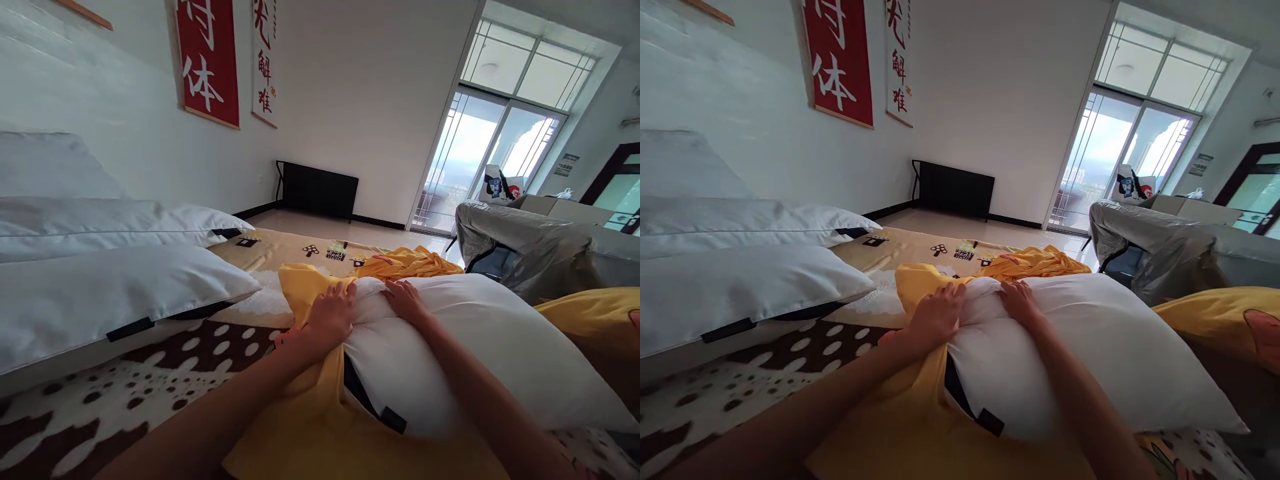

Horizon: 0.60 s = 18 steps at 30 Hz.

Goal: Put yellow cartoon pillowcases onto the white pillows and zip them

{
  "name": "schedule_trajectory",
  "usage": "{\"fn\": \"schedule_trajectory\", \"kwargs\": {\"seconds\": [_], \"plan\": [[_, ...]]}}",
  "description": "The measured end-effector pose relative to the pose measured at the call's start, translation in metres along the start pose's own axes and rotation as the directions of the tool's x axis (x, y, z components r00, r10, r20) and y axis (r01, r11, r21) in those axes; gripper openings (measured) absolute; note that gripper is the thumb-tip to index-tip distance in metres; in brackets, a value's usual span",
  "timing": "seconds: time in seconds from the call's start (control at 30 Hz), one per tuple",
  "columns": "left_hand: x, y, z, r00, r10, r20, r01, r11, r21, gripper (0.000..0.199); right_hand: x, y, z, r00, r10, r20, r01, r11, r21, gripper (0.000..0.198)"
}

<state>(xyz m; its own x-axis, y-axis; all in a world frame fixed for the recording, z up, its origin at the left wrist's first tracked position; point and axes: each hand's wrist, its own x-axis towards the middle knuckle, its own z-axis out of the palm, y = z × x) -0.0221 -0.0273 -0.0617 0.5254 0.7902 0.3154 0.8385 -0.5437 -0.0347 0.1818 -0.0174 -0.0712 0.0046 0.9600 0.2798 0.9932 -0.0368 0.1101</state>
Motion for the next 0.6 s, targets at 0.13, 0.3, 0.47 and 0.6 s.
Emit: {"fn": "schedule_trajectory", "kwargs": {"seconds": [0.13, 0.3, 0.47, 0.6], "plan": [[0.017, -0.006, -0.008, 0.999, -0.045, -0.024, 0.045, 0.999, 0.001, 0.042, -0.020, -0.010, -0.018, 1.000, -0.018, -0.026, 0.016, 0.997, -0.078, 0.028], [0.026, -0.015, -0.016, 0.997, -0.058, -0.051, 0.058, 0.998, -0.014, 0.031, -0.042, -0.027, -0.046, 0.997, -0.082, -0.015, 0.079, 0.986, -0.150, 0.024], [0.031, -0.017, -0.018, 0.980, -0.096, -0.176, 0.094, 0.995, -0.024, 0.035, -0.068, -0.052, -0.070, 0.977, -0.211, -0.014, 0.201, 0.948, -0.245, 0.026], [0.041, -0.016, -0.021, 0.971, -0.109, -0.214, 0.096, 0.993, -0.071, 0.032, -0.088, -0.071, -0.081, 0.958, -0.280, -0.069, 0.240, 0.906, -0.348, 0.032]]}}
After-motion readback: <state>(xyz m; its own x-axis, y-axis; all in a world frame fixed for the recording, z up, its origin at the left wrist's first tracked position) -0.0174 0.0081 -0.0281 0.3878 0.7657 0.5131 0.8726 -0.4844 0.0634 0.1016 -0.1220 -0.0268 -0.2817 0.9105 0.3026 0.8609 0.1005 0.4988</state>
